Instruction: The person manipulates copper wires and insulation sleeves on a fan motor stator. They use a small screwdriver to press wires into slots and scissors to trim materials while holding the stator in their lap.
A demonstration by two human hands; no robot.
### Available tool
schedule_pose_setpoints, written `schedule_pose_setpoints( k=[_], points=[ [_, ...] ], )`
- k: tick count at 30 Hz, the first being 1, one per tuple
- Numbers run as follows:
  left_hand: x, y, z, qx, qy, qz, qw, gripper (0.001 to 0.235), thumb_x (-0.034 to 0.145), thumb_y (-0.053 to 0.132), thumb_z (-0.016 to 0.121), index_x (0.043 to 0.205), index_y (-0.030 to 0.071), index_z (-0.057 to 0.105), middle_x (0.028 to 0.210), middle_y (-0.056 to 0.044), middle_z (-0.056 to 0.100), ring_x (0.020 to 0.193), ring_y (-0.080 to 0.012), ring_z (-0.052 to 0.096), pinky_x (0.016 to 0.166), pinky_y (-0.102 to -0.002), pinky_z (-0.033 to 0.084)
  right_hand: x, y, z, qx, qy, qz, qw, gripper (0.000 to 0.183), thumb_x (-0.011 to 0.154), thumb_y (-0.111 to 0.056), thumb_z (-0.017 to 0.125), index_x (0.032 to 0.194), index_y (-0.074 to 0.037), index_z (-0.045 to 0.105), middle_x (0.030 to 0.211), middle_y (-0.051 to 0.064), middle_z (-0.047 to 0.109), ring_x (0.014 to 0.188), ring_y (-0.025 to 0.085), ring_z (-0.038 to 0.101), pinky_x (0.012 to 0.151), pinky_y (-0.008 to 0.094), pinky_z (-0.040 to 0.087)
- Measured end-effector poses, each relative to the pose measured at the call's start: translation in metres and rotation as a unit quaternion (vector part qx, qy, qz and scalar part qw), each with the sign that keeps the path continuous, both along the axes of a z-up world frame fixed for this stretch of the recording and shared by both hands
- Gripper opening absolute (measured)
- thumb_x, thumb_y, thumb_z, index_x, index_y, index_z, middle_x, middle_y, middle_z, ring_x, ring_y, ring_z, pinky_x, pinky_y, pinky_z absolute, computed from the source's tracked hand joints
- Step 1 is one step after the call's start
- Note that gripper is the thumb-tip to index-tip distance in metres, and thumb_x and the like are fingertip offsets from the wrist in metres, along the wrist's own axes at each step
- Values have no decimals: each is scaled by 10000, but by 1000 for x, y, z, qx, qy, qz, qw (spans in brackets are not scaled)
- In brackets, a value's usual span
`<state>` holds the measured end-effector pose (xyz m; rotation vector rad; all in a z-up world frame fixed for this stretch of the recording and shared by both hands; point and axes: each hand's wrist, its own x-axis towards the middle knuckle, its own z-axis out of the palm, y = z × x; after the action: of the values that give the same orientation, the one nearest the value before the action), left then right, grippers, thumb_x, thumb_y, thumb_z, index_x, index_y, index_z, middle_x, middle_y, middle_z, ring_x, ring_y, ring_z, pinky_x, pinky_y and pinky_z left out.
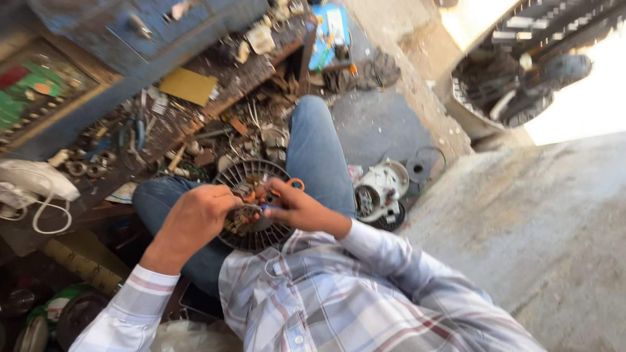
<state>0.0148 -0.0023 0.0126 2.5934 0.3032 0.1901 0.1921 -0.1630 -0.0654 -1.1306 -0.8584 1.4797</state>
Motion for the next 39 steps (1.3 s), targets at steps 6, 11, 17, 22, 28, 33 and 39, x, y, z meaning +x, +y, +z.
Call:
schedule_pose_setpoints(
  k=[6,11,17,22,28,33,39],
  points=[
    [-1,-1,-2,-8,-15,10,1000,197,766,3,625,898,71,755,813,-96,678,810,-330,676,712,-441,541,2,4,12,119,-272,-5,955,206,922,-49,714,1119,-2,677,956,129,740,862,188,728,783,335,559],
    [-2,-5,0,-28,-11,10,999,174,810,26,612,895,86,752,795,-99,656,780,-318,664,710,-437,532,-33,-2,23,66,-250,-15,966,253,946,-85,645,1156,20,552,921,189,677,845,323,689,753,423,520],
    [-9,-5,-11,-1,-25,0,1000,227,737,-23,591,894,69,726,834,-104,663,829,-325,668,727,-436,541,-18,2,16,108,-295,36,949,288,997,-161,653,1220,-23,533,1018,201,696,990,393,677,815,460,510],
    [-3,-5,-10,-16,11,14,1000,167,751,11,648,887,54,735,816,-106,680,820,-316,679,726,-429,543,-19,3,16,144,-314,-11,938,262,941,-132,701,1168,-58,596,1014,172,697,989,365,693,820,453,541],
    [-2,-6,-7,-29,27,42,998,147,781,21,642,872,56,752,798,-103,688,799,-313,684,714,-425,543,2,0,11,151,-323,19,934,223,1032,-156,653,1240,-118,581,922,119,720,865,331,726,733,424,538],
    [-2,-5,-6,-24,14,32,999,156,756,-7,643,869,41,740,812,-106,688,812,-319,683,723,-426,546,-26,-5,10,97,-388,15,916,229,995,-156,678,1148,-69,531,792,143,639,764,366,675,656,448,501],
    [-2,-7,-2,-16,-12,18,1000,188,713,-33,645,862,38,733,796,-137,659,820,-346,662,744,-444,541,-5,2,8,150,-328,-15,933,136,996,-59,607,1121,-66,555,891,118,694,838,332,708,707,397,543]
  ],
)
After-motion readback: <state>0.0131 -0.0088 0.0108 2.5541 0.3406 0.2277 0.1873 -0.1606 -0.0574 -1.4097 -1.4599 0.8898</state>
